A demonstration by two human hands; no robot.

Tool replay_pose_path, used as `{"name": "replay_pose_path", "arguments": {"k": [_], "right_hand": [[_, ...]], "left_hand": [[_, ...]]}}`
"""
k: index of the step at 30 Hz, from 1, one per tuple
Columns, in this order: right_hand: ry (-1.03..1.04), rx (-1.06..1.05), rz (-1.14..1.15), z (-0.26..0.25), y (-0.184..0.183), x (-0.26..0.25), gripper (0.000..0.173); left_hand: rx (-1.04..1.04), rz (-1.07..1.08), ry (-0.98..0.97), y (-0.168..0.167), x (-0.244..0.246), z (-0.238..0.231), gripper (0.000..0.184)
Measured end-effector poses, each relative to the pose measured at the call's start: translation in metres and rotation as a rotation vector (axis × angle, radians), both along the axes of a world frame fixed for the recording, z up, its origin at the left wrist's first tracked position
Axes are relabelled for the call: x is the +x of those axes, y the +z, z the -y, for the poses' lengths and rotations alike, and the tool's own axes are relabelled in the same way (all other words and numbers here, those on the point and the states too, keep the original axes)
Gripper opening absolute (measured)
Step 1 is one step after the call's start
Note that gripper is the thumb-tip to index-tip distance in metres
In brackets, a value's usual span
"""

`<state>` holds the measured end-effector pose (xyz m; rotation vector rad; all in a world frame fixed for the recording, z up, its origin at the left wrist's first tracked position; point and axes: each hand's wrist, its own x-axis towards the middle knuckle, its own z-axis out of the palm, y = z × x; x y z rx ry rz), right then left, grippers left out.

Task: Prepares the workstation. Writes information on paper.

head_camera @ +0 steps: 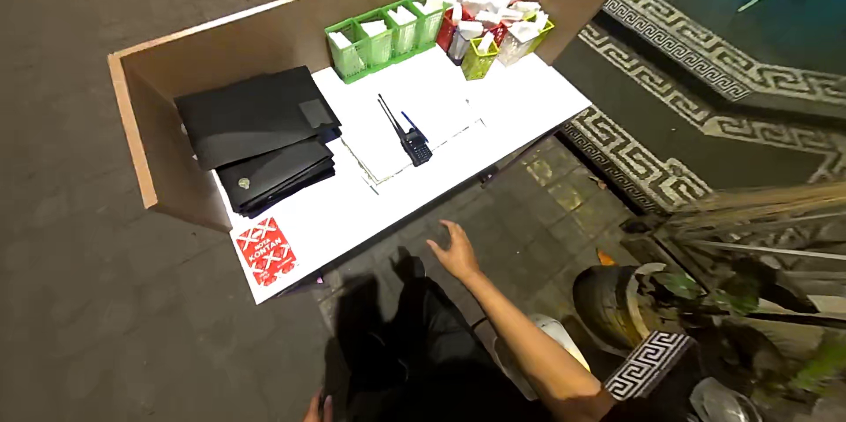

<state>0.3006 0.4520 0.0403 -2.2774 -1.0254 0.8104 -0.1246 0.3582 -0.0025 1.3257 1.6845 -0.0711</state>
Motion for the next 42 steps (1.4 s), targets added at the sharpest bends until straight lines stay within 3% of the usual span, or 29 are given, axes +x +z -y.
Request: {"name": "replay_pose_path", "arguments": {"k": [3, 8, 11, 13, 17, 22, 27, 31, 37, 39, 42], "right_hand": [[-0.033, 0.085, 0.068, -0.075, 0.003, 0.045, 0.070], [-0.009, 0.155, 0.155, -0.176, -0.030, 0.102, 0.079], [-0.003, 0.085, 0.143, -0.204, -0.041, 0.114, 0.080], [0.014, 0.114, 0.157, -0.212, -0.046, 0.120, 0.072], [0.063, 0.210, 0.073, -0.213, -0.050, 0.131, 0.061], [0.074, 0.252, 0.096, -0.209, -0.044, 0.179, 0.061], [0.041, 0.133, 0.244, -0.246, -0.048, 0.261, 0.072], [0.053, 0.122, 0.351, -0.273, -0.064, 0.295, 0.072], [0.026, 0.231, 0.480, -0.267, -0.046, 0.279, 0.077], [0.133, 0.288, 0.414, -0.261, -0.034, 0.255, 0.059], [0.316, 0.214, 0.231, -0.262, -0.037, 0.218, 0.036]], "left_hand": [[0.255, 0.079, -0.110, 0.006, 0.056, -0.066, 0.035], [0.663, 0.218, -0.265, 0.009, 0.177, -0.177, 0.034], [0.794, 0.202, -0.304, 0.007, 0.245, -0.237, 0.041], [0.840, 0.159, -0.345, 0.001, 0.282, -0.276, 0.047], [0.835, 0.039, -0.360, -0.026, 0.326, -0.329, 0.062], [0.788, -0.120, -0.363, -0.053, 0.346, -0.348, 0.070], [0.773, -0.158, -0.377, -0.057, 0.348, -0.346, 0.072], [0.797, -0.153, -0.392, -0.055, 0.347, -0.346, 0.070], [0.789, -0.120, -0.535, -0.050, 0.308, -0.352, 0.073], [0.782, -0.089, -0.595, -0.055, 0.295, -0.352, 0.075], [0.771, -0.030, -0.654, -0.057, 0.288, -0.353, 0.076]]}}
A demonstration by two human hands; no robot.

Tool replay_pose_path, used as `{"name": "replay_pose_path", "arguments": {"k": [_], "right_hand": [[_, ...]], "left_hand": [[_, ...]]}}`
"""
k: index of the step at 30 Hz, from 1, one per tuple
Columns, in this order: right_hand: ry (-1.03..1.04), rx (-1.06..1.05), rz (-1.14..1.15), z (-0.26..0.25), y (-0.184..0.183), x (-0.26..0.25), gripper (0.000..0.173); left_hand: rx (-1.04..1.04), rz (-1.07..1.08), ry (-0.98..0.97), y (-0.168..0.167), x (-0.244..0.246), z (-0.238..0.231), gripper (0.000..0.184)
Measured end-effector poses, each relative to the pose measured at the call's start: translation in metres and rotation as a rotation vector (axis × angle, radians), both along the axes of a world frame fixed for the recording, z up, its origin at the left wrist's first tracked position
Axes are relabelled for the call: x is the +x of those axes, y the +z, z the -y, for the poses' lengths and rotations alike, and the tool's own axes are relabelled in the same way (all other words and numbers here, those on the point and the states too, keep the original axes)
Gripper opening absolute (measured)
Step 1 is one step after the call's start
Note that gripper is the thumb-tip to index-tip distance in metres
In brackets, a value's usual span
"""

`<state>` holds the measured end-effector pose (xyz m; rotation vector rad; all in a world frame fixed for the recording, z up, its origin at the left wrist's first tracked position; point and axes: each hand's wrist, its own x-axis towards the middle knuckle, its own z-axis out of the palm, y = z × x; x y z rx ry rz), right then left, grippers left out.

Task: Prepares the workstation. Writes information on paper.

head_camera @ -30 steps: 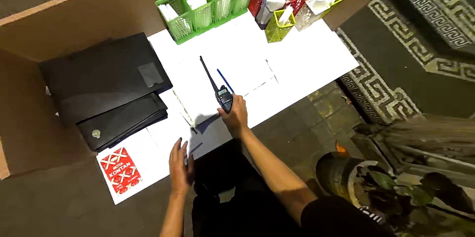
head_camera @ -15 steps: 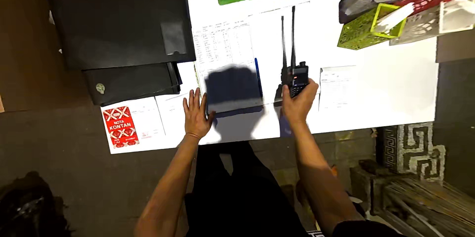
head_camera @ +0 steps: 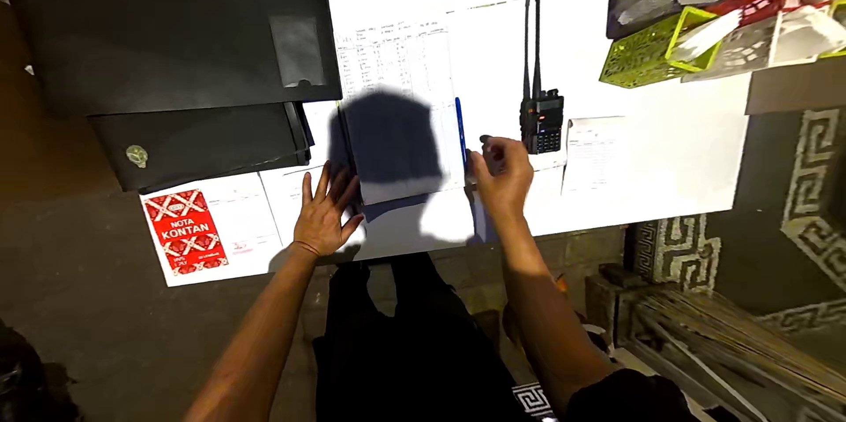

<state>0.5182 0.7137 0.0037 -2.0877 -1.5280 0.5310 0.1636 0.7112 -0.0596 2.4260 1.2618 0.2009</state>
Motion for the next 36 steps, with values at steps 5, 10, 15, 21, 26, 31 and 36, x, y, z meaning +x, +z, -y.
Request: {"name": "replay_pose_path", "arguments": {"k": [5, 10, 15, 21, 26, 31, 36], "right_hand": [[-0.047, -0.172, -0.007, -0.016, -0.012, -0.024, 0.028], [-0.112, -0.390, 0.096, -0.031, 0.003, -0.040, 0.028], [-0.312, -0.143, -0.253, -0.022, 0.004, -0.061, 0.022], [-0.100, 0.359, -0.833, -0.011, -0.037, -0.149, 0.011], [0.000, 0.459, -0.824, -0.023, -0.060, -0.180, 0.012], [-0.005, 0.527, -0.750, -0.027, -0.065, -0.181, 0.014], [0.011, 0.550, -0.719, -0.030, -0.070, -0.180, 0.024]], "left_hand": [[-0.078, 0.108, -0.075, -0.004, -0.004, 0.003, 0.062], [-0.159, 0.255, -0.101, -0.009, -0.006, 0.000, 0.062], [-0.167, 0.321, -0.110, -0.008, -0.005, -0.003, 0.061], [-0.187, 0.444, -0.116, -0.015, -0.007, -0.004, 0.061], [-0.183, 0.471, -0.131, -0.018, -0.007, -0.006, 0.060], [-0.195, 0.412, -0.140, -0.013, -0.007, -0.007, 0.060], [-0.200, 0.352, -0.145, -0.014, -0.007, -0.006, 0.062]]}}
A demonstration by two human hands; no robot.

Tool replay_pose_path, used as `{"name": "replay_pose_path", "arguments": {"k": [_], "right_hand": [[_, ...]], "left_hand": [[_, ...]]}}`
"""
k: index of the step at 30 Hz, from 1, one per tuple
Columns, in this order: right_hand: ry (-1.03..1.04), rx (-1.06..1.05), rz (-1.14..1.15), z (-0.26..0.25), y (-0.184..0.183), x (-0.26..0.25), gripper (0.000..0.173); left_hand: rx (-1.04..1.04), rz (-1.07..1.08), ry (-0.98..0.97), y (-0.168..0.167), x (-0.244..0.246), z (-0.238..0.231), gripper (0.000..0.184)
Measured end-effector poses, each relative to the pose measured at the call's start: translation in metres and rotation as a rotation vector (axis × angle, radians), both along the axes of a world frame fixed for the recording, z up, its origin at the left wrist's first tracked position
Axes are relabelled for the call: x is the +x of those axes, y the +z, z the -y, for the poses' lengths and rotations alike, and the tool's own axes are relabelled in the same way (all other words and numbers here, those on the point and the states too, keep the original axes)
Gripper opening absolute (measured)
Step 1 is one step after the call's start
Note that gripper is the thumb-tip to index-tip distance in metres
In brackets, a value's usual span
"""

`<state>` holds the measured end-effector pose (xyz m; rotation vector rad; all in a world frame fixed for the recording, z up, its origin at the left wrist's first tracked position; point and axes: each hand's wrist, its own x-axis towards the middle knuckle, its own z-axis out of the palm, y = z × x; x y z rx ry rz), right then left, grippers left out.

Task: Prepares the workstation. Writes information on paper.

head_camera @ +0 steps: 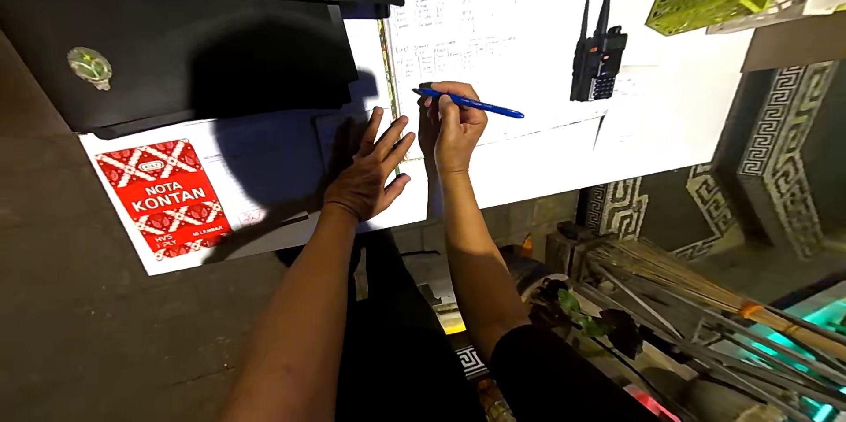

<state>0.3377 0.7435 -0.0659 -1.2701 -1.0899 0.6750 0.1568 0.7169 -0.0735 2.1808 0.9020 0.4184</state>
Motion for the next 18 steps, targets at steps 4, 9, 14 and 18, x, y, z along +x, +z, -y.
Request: {"name": "replay_pose_path", "arguments": {"k": [4, 9, 14, 18], "right_hand": [[-0.031, -0.044, 0.002, -0.002, 0.000, -0.005, 0.018], [-0.016, -0.058, -0.055, -0.012, -0.001, -0.002, 0.015], [-0.054, -0.059, -0.046, -0.017, -0.005, -0.003, 0.012], [-0.090, -0.065, -0.039, -0.017, -0.007, -0.005, 0.010]], "left_hand": [[0.024, 0.005, 0.007, 0.000, 0.001, 0.001, 0.061], [0.059, 0.015, 0.023, -0.002, 0.001, 0.002, 0.062], [0.064, 0.014, 0.027, -0.003, 0.000, 0.002, 0.061], [0.074, 0.015, 0.021, -0.004, 0.000, 0.003, 0.062]]}}
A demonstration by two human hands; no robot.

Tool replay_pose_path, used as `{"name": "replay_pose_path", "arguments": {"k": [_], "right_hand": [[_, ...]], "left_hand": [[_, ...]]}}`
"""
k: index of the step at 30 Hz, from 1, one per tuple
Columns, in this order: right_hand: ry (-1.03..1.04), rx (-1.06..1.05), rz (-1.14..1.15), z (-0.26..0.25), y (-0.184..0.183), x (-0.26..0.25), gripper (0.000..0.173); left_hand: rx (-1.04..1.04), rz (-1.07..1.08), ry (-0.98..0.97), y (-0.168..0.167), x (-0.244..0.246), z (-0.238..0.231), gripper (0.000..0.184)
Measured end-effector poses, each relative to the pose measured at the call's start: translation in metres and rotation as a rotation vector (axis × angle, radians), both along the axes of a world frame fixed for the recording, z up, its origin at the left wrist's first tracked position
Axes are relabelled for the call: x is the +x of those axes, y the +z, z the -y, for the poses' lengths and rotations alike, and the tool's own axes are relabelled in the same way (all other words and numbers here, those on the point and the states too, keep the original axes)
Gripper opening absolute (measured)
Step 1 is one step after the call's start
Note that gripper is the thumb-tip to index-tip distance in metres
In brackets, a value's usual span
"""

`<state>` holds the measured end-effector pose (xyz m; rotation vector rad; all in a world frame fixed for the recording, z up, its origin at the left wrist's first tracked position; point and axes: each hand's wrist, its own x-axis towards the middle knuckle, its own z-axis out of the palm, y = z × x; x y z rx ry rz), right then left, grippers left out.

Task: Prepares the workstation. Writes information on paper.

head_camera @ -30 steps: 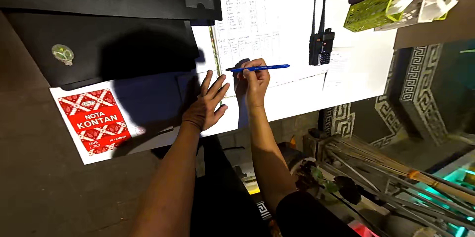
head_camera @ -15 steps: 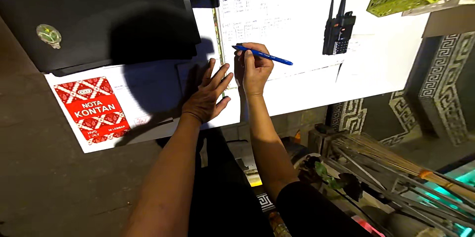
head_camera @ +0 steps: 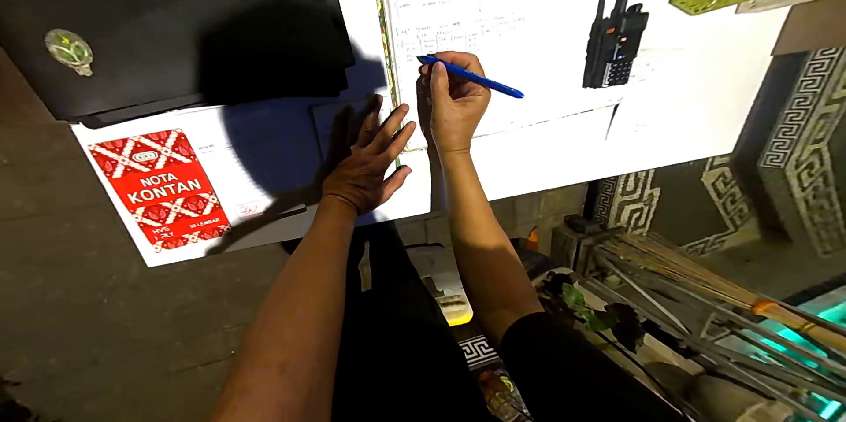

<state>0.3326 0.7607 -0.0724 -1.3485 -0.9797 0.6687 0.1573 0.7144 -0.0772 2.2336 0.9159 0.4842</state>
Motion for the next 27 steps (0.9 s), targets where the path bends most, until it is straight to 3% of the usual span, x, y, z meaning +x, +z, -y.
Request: {"name": "replay_pose_path", "arguments": {"k": [27], "right_hand": [[0.003, 0.020, 0.017, -0.0023, -0.0026, -0.0009, 0.008]], "left_hand": [[-0.023, -0.005, -0.002, -0.0016, -0.0004, -0.0010, 0.062]]}}
